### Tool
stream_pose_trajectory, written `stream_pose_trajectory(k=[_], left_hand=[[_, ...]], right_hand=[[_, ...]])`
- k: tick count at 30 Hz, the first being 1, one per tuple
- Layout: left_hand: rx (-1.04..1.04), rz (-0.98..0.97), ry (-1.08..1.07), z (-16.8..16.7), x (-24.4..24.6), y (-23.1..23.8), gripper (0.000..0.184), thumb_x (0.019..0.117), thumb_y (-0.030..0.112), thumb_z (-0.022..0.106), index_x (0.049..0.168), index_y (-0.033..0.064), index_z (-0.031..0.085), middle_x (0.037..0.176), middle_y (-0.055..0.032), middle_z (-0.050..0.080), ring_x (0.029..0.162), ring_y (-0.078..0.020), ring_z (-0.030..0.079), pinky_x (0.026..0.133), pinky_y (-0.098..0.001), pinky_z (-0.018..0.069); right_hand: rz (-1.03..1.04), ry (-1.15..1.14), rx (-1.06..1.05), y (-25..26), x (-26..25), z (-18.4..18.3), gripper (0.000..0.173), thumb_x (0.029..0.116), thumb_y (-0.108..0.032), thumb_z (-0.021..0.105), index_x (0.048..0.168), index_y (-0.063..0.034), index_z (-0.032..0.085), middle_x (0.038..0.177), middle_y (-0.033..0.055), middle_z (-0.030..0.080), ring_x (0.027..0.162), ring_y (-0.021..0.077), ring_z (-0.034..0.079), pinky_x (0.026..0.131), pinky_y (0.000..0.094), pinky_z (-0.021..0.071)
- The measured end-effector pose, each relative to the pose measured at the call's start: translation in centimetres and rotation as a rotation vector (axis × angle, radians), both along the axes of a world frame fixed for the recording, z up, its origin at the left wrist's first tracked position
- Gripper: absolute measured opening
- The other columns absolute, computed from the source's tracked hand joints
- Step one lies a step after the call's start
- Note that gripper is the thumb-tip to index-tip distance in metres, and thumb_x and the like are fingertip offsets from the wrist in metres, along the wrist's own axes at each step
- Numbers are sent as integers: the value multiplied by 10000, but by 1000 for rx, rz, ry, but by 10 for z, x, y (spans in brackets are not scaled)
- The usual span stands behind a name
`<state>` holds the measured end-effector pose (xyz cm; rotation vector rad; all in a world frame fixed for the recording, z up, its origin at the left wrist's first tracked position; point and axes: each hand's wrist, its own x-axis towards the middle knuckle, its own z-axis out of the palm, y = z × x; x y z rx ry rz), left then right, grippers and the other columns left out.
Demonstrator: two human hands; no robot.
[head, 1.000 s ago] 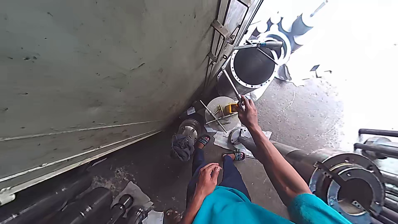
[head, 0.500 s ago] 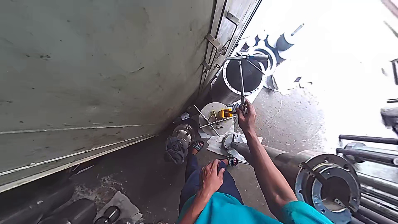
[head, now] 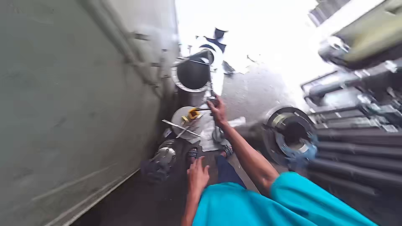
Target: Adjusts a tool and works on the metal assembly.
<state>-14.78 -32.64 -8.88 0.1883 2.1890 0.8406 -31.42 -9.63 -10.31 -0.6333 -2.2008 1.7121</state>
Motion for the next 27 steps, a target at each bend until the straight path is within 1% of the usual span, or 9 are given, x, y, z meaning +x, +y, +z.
stream_pose_trajectory(k=[3, 5, 10, 16, 18, 20, 22, 25, 27], left_hand=[[115, -16, 130, -10, 1, -1, 378, 972, 202, 647, 1325, 66, 645, 1217, -143, 712, 1118, -301, 690, 981, -565, 530], [161, -29, 147, -16, -7, -2, 337, 975, 170, 642, 1290, 51, 659, 1154, -132, 735, 1038, -263, 720, 938, -508, 561], [126, -198, 53, -12, -26, 17, 319, 1004, 203, 606, 1295, 83, 658, 1174, -92, 739, 1065, -232, 715, 957, -482, 553], [181, -338, 41, -7, -44, 61, 325, 1020, 217, 581, 1302, 72, 654, 1212, -91, 726, 1079, -199, 709, 969, -426, 559], [210, -374, 35, -4, -46, 79, 331, 1017, 222, 579, 1301, 69, 653, 1217, -93, 723, 1065, -181, 712, 955, -394, 566], [250, -404, 25, 2, -45, 94, 332, 1017, 215, 575, 1300, 59, 652, 1227, -104, 718, 1070, -173, 714, 951, -371, 574], [294, -428, 20, 7, -42, 111, 348, 1011, 211, 574, 1318, 61, 637, 1223, -104, 719, 1065, -170, 715, 932, -365, 581], [368, -419, 50, 11, -35, 127, 440, 990, 199, 588, 1394, 30, 551, 1204, -113, 723, 1047, -185, 724, 897, -378, 599], [437, -386, 150, 13, -27, 134, 435, 959, 188, 606, 1351, 3, 570, 1184, -118, 731, 1047, -208, 726, 886, -400, 602]], right_hand=[[-169, 30, -302, 10, 34, 53, 524, 1028, -163, 613, 1519, -61, 462, 1105, 156, 690, 714, 152, 638, 558, 312, 541], [-249, 54, -508, 22, 63, 93, 505, 1050, -177, 576, 1538, -131, 454, 1047, 131, 677, 648, 154, 605, 478, 295, 494], [-347, 102, -534, 75, 172, 168, 437, 1076, -204, 476, 1513, -175, 466, 1018, 52, 662, 677, 109, 609, 490, 246, 491], [-426, -3, -64, 128, 280, 165, 560, 981, -212, 626, 1506, -84, 479, 1008, 61, 682, 685, 109, 633, 512, 258, 527], [-462, -87, 60, 128, 295, 160, 552, 981, -194, 638, 1498, -72, 490, 1039, 61, 685, 734, 95, 636, 579, 254, 544], [-468, -201, 194, 120, 307, 156, 574, 989, -206, 671, 1522, -105, 483, 1164, 115, 691, 848, 181, 662, 698, 367, 570], [-442, -257, 332, 119, 311, 150, 603, 975, -189, 707, 1527, -105, 481, 1315, 166, 666, 1066, 272, 695, 911, 485, 577], [-366, -285, 472, 114, 307, 144, 600, 960, -208, 713, 1520, -144, 506, 1245, 161, 675, 1038, 282, 683, 894, 490, 567], [-300, -284, 528, 112, 301, 143, 586, 959, -214, 720, 1508, -156, 523, 1221, 149, 662, 1014, 263, 678, 867, 466, 575]])
